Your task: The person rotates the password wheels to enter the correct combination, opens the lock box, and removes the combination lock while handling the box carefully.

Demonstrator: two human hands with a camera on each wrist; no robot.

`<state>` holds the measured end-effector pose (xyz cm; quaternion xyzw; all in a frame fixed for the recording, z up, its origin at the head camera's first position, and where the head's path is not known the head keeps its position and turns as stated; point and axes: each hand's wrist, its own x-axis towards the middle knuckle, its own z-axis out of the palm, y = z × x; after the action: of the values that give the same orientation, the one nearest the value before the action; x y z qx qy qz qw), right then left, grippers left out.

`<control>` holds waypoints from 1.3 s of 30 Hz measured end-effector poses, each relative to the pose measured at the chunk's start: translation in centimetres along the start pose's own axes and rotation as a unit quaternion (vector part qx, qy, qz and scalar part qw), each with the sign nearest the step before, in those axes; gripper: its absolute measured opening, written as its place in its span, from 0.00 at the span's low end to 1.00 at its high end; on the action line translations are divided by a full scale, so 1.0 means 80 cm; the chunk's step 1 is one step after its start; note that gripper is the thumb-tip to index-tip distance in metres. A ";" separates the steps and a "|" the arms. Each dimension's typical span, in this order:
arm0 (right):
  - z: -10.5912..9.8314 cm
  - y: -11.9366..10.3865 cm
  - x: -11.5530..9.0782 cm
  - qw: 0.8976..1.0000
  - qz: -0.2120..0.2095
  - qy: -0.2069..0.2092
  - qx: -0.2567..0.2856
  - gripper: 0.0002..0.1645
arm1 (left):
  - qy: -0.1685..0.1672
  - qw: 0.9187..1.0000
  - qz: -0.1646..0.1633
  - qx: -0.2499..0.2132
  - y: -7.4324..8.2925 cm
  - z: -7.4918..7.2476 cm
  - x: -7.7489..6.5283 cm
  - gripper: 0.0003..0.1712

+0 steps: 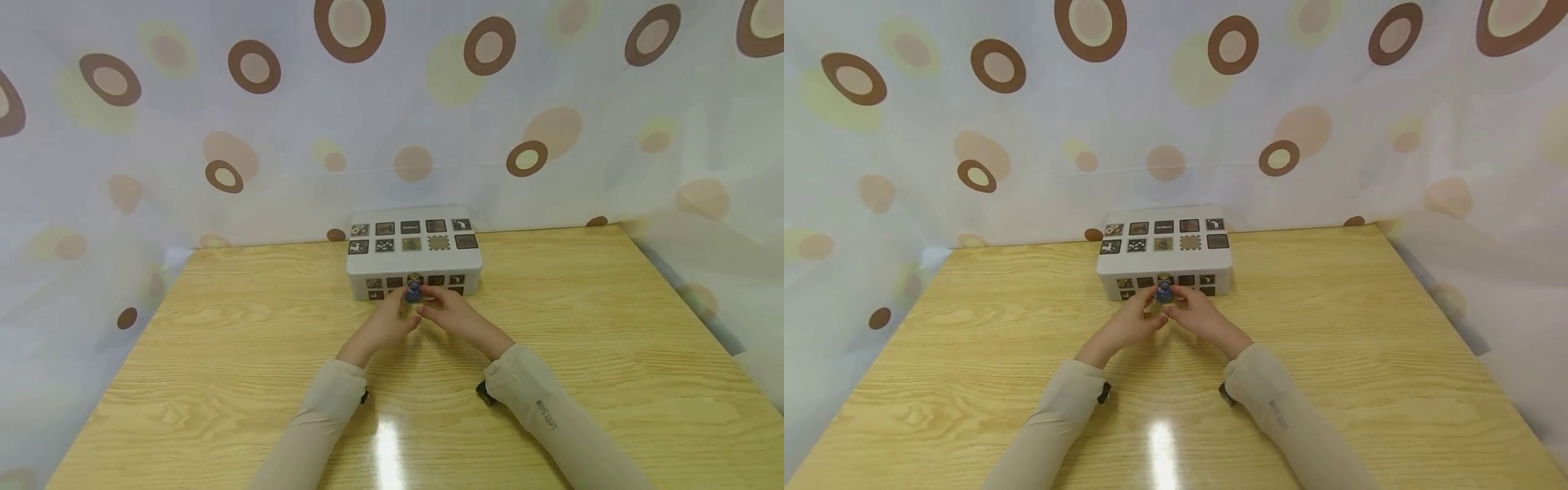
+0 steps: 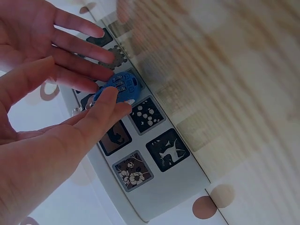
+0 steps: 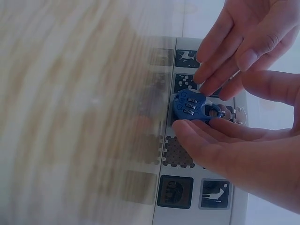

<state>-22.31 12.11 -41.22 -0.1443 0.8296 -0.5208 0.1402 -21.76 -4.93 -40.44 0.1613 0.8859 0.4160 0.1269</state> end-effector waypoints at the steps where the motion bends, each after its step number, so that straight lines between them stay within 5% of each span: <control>1: 0.000 0.000 0.000 1.000 0.000 0.001 0.002 0.32 | 0.000 1.000 0.000 -0.002 0.000 0.000 0.000 0.39; 11: -0.001 0.000 0.002 1.000 0.021 0.013 0.018 0.28 | 0.018 0.998 0.021 -0.059 -0.001 0.001 0.005 0.28; 22: -0.005 -0.002 -0.001 0.997 0.029 0.025 0.068 0.26 | 0.054 0.980 -0.054 -0.186 0.002 0.001 0.005 0.23; 39: -0.009 -0.004 0.006 0.980 0.074 0.060 0.174 0.24 | 0.054 0.951 -0.110 -0.286 0.006 -0.006 0.010 0.28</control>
<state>-22.98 12.35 -40.67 -0.0240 0.7414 -0.6533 0.1514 -22.58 -4.67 -39.86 -0.0026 0.7479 0.6432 0.1644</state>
